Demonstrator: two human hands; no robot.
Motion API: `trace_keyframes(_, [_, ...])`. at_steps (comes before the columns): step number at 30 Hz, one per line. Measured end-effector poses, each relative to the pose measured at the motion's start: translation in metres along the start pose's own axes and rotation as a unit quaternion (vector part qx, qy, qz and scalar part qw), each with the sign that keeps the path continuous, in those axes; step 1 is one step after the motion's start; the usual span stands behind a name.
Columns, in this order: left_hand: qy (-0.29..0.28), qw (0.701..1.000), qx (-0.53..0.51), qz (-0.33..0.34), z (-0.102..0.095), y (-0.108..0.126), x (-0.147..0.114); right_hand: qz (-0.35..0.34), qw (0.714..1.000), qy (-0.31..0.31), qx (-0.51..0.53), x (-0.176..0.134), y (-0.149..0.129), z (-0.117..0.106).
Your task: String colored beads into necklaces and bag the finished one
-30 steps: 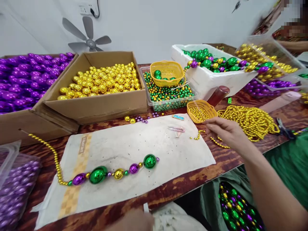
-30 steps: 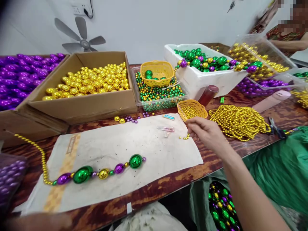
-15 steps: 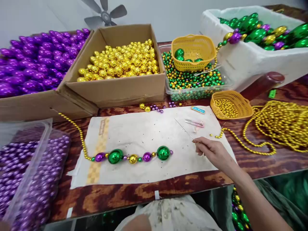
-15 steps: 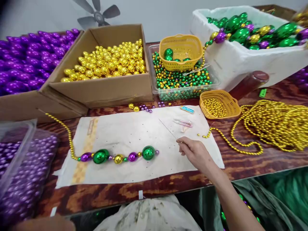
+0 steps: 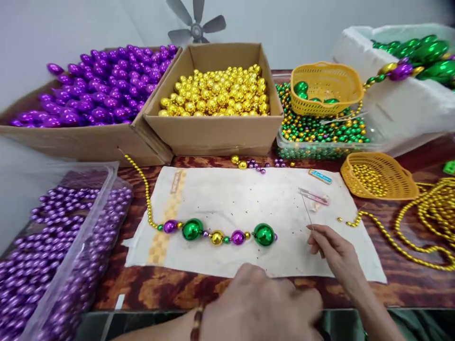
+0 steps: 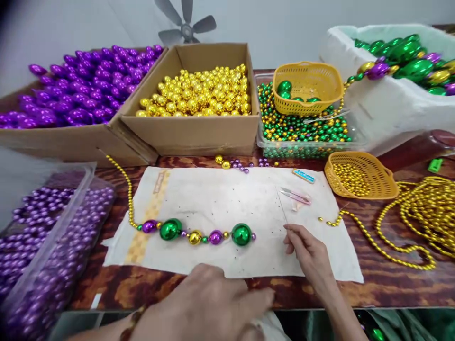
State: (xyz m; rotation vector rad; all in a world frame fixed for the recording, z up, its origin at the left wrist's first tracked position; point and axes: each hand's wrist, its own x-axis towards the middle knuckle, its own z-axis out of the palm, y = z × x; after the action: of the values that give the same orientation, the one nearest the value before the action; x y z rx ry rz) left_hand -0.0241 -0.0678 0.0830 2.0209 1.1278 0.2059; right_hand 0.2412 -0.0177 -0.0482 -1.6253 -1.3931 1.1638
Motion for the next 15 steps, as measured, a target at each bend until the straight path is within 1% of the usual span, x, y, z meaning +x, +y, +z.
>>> trace_keyframes(1, [-0.012, 0.999, 0.025, 0.021, -0.013, -0.011, 0.012, 0.002, 1.0, 0.014, 0.02, -0.002, -0.001, 0.003])
trace_keyframes(2, [0.017, 0.999, 0.044, 0.014, -0.025, -0.023, 0.022, 0.003, 0.999, 0.031, 0.041, -0.002, -0.004, 0.005])
trace_keyframes(4, [0.092, 0.995, 0.042, -0.012, -0.044, -0.053, 0.035, -0.003, 0.994, 0.076, 0.079, 0.0, -0.015, 0.006])
trace_keyframes(5, [0.127, 0.991, 0.04, -0.032, -0.051, -0.069, 0.039, -0.008, 0.991, 0.102, 0.091, 0.002, -0.022, 0.005])
trace_keyframes(7, [0.173, 0.981, 0.066, -0.056, -0.06, -0.098, 0.046, -0.023, 0.983, 0.151, 0.104, 0.009, -0.038, -0.001])
trace_keyframes(8, [0.176, 0.979, 0.078, -0.059, -0.063, -0.109, 0.048, -0.033, 0.978, 0.171, 0.111, 0.013, -0.046, -0.005])
trace_keyframes(9, [0.168, 0.98, 0.087, -0.057, -0.064, -0.116, 0.051, -0.045, 0.973, 0.188, 0.124, 0.017, -0.054, -0.008])
trace_keyframes(11, [0.128, 0.986, 0.095, -0.047, -0.064, -0.122, 0.057, -0.071, 0.964, 0.206, 0.155, 0.023, -0.069, -0.012])
trace_keyframes(13, [0.094, 0.99, 0.097, -0.043, -0.063, -0.121, 0.062, -0.086, 0.959, 0.204, 0.179, 0.025, -0.079, -0.009])
trace_keyframes(15, [0.086, 0.99, 0.102, -0.047, -0.064, -0.12, 0.068, -0.075, 0.964, 0.176, 0.185, 0.024, -0.08, 0.002])
